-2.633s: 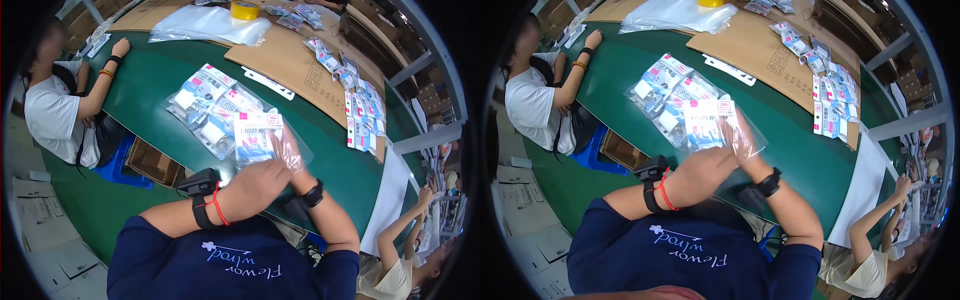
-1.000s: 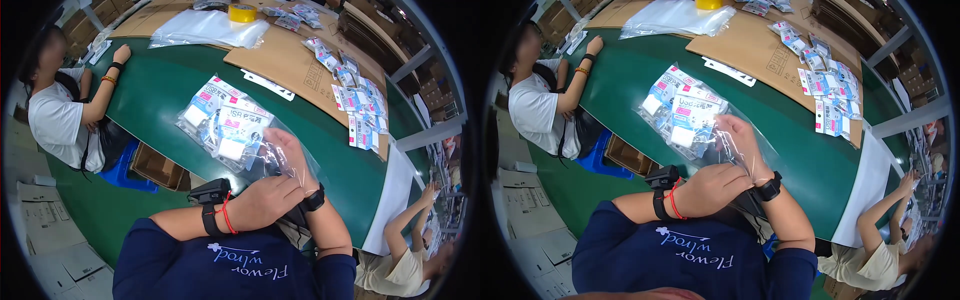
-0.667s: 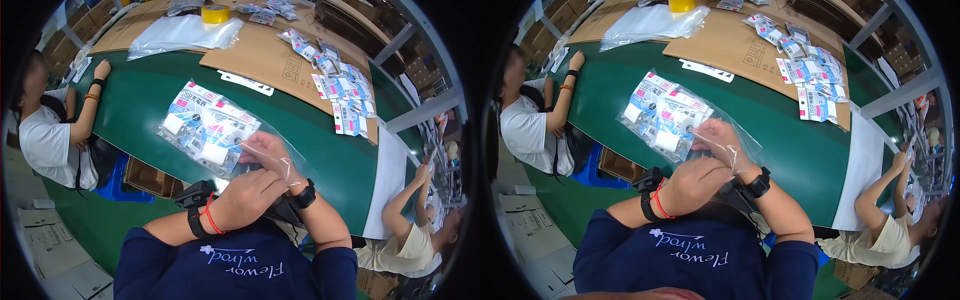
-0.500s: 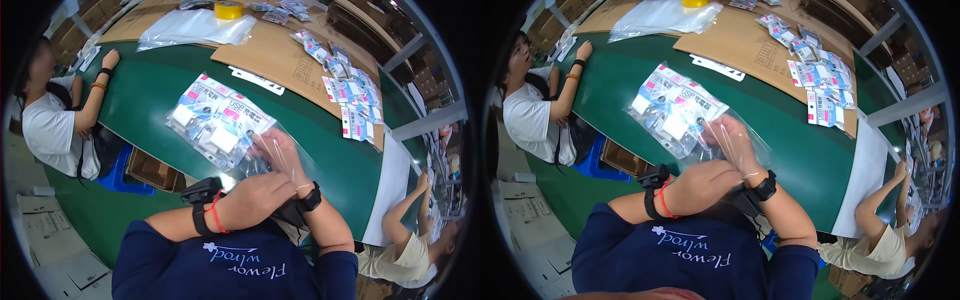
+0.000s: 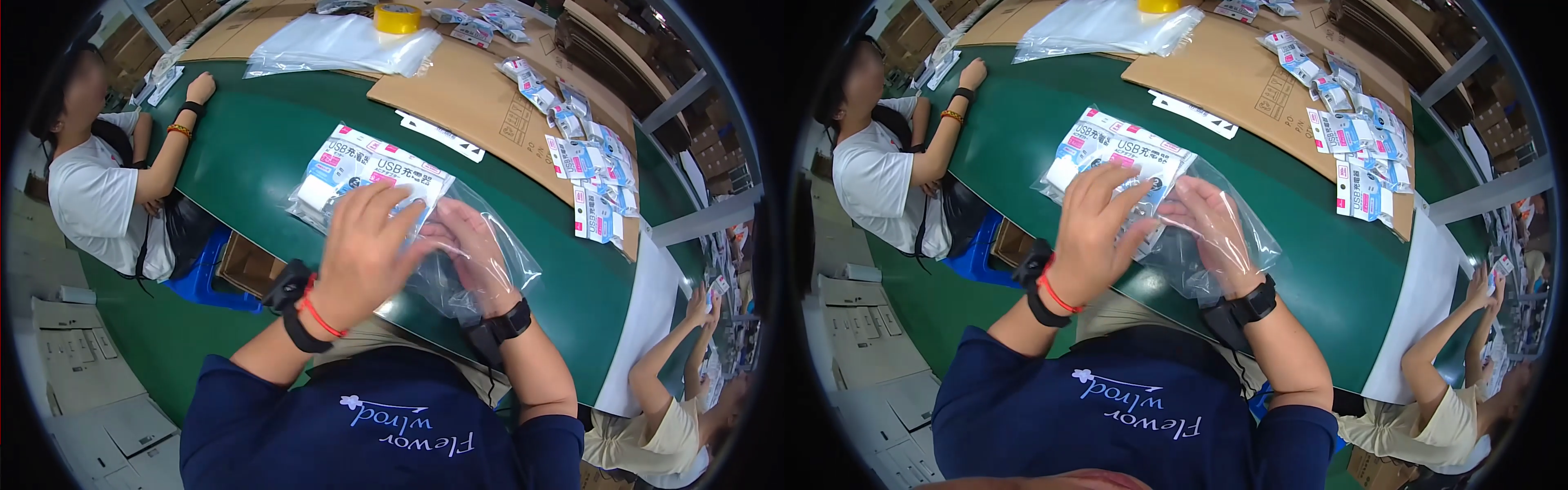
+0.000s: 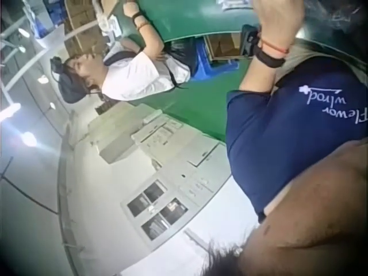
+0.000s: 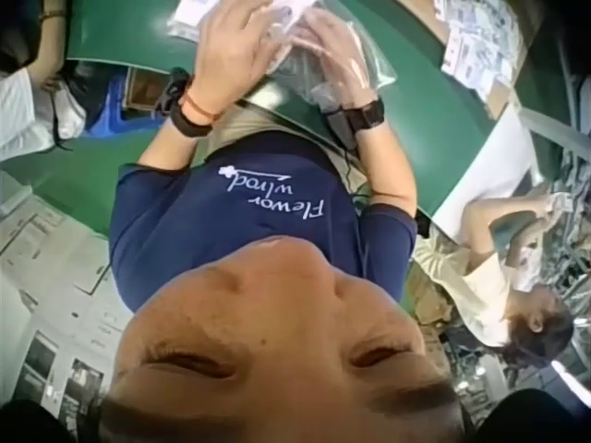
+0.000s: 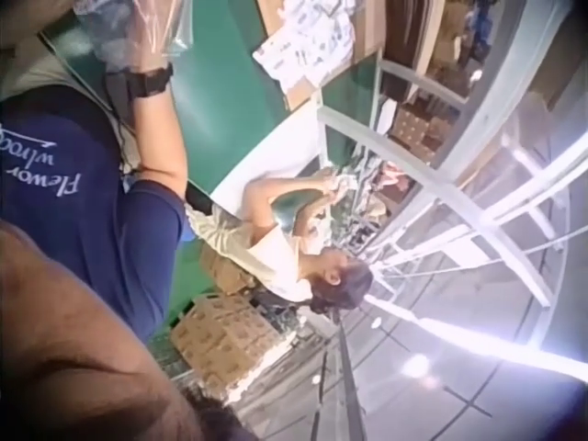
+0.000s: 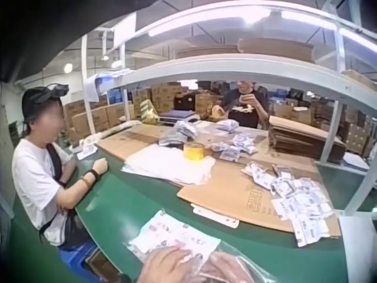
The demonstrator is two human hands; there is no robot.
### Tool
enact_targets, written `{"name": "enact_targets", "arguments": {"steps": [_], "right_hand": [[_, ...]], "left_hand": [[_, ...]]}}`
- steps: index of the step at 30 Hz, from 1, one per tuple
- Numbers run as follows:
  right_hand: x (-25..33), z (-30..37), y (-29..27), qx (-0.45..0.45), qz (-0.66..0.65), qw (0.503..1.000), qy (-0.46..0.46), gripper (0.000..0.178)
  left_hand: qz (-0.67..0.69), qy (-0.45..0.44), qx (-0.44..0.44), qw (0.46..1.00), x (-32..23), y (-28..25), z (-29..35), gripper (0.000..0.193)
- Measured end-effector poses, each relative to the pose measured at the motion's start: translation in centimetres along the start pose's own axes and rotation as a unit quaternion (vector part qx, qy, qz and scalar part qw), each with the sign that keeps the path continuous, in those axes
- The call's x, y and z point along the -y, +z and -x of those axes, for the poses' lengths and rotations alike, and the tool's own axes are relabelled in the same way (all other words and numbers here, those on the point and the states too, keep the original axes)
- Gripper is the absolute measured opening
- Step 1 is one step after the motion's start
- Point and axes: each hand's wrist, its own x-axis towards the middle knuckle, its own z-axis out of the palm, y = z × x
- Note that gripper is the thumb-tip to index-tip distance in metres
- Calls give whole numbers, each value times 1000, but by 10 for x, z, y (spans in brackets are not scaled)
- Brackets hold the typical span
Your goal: The person picks up and turns over USB chargers, then places them into a plastic bag before setting it aside on the table.
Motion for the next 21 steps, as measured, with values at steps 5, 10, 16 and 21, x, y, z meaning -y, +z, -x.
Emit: {"name": "enact_targets", "arguments": {"steps": [5,10,16,21], "right_hand": [[0,-3,0,-35,0,999,-14,36],[12,-1,-12,-29,27,999,-6,48],[22,20,-16,32,93,995,17,48],[42,48,-39,101,213,970,60,40]], "left_hand": [[-89,-20,122,988,23,-11,12,32],[-59,-90,223,969,23,-22,2,42],[-166,-33,151,974,22,-1,5,62],[-239,-37,166,956,80,-9,2,64]]}}
